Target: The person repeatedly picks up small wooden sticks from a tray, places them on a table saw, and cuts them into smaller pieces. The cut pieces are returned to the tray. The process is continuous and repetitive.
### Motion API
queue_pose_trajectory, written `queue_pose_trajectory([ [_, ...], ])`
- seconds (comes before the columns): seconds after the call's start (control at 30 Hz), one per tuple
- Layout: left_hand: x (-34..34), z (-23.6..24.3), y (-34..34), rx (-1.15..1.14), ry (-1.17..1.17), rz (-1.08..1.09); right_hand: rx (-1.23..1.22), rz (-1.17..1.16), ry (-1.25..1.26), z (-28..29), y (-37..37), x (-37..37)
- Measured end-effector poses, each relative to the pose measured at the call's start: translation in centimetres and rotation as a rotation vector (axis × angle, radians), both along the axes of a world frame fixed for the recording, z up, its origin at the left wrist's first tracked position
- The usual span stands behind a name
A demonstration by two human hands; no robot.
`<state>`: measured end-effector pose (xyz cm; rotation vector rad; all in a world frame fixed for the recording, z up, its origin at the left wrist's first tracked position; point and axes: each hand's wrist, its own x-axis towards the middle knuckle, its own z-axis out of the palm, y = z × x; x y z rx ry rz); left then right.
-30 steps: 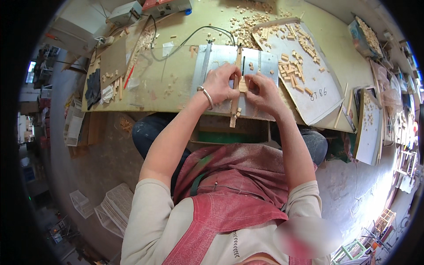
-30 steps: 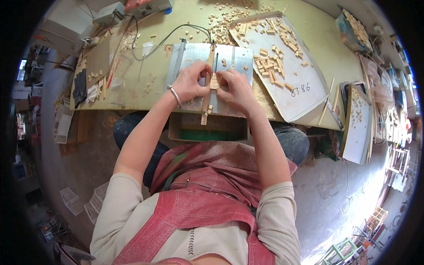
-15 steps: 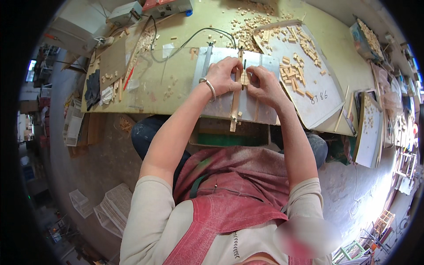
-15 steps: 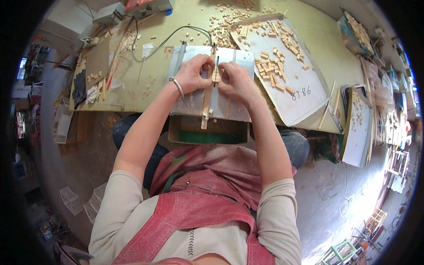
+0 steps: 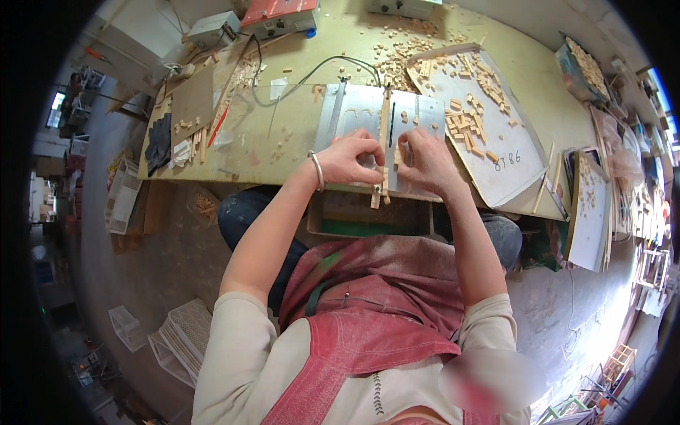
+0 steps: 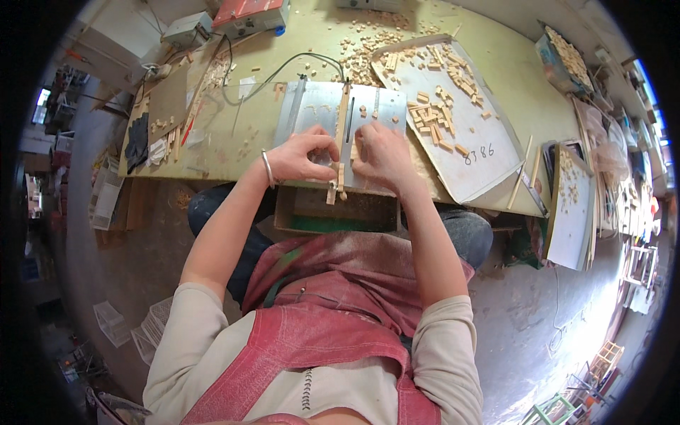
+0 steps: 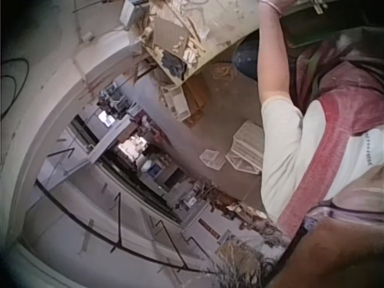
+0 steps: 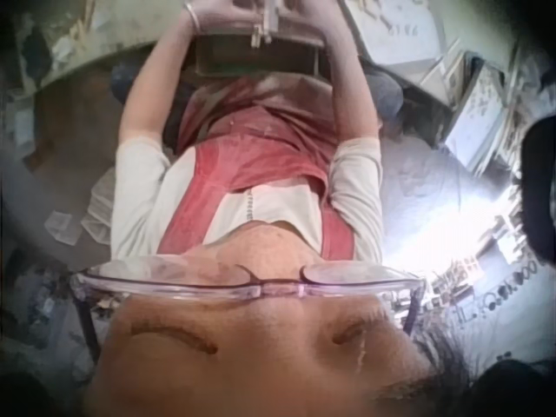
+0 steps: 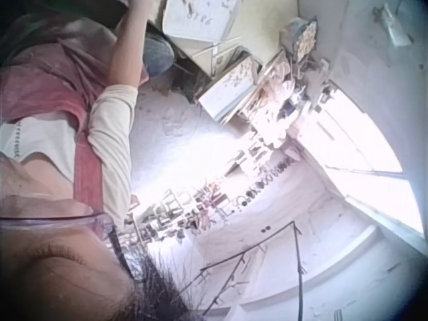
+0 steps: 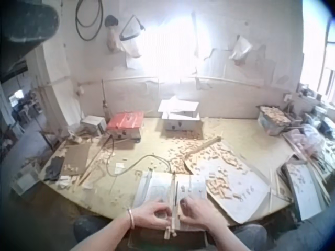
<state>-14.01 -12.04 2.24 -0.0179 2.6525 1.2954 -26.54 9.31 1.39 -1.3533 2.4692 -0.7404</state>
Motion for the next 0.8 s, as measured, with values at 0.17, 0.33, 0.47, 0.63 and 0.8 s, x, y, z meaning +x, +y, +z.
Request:
queue_pose_trajectory([
  [0.17,0.1,-1.0,1.0,0.037,0.13,0.194,-0.106,0.026,-0.004,-0.5,1.2,2.9],
  [0.33,0.1,-2.2,2.0,-0.178,0.256,0.145,-0.169,0.021,-0.002,-1.2,1.2,3.6],
  [0.47,0.5,-2.6,2.2,-0.177,0.288,0.122,-0.201,0.021,0.003,-1.5,1.3,3.5],
  [0.63,1.5,-3.1,2.1,-0.073,0.272,0.081,-0.204,0.014,-0.022,-1.3,1.6,3.7],
  [0.8,0.6,-2.1,2.8,-0.135,0.261,0.227,-0.217,0.006,-0.014,-1.4,1.0,3.8],
])
